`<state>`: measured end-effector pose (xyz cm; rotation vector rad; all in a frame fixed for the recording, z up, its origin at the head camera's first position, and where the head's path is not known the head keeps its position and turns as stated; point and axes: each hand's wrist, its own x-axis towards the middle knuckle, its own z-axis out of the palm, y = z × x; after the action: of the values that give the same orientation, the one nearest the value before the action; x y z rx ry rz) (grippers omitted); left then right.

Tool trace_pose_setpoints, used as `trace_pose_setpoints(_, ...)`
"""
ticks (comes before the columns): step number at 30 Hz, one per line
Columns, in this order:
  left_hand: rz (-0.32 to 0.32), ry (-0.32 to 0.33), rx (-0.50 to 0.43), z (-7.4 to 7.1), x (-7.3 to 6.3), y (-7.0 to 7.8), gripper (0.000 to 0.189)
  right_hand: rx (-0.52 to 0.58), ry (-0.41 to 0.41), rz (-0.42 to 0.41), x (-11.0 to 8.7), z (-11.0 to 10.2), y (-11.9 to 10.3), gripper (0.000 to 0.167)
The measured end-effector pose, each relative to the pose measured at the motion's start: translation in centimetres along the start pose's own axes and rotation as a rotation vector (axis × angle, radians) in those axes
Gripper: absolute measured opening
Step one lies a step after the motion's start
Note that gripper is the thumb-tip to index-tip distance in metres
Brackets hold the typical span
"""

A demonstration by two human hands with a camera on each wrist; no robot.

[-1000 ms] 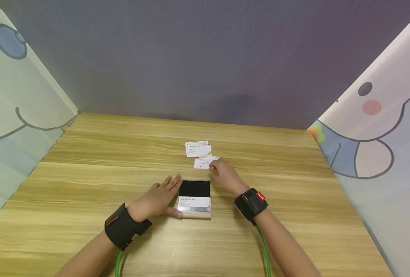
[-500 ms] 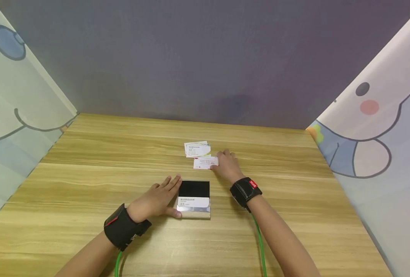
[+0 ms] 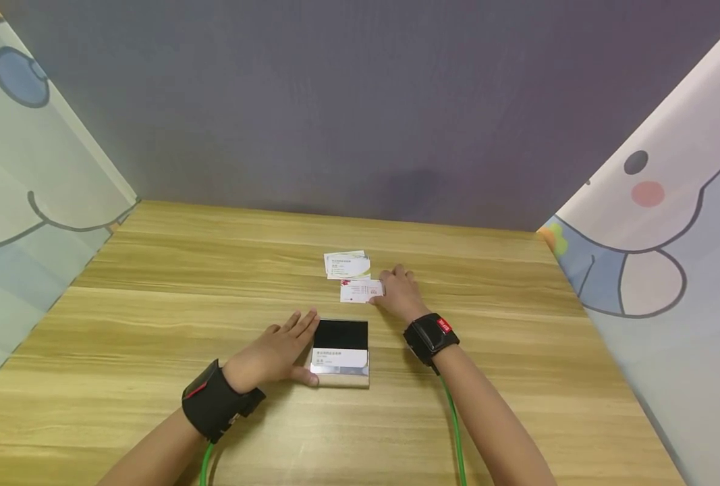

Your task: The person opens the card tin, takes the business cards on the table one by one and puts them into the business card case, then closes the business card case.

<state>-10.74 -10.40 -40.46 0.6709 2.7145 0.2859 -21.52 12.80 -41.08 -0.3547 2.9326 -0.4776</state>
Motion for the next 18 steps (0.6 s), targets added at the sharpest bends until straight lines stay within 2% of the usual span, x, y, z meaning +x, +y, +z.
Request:
trace_pose_setpoints(8, -0.002, -0.002, -0.011, 0.09, -0.02, 0.05, 0.100, 0.026, -0.015, -0.022, -0.44, -0.21, -0.03, 0.051)
trace_pose_setpoints(13, -0.002, -0.001, -0.013, 0.06, -0.02, 0.05, 0.100, 0.064, -0.041, -0.011, -0.42, -0.38, 0.09, 0.042)
trace_pose_setpoints(18, -0.001, 0.002, -0.013, 0.07, -0.03, 0.02, 0.100, 0.081, -0.070, 0.002, -0.37, -0.50, 0.24, 0.042)
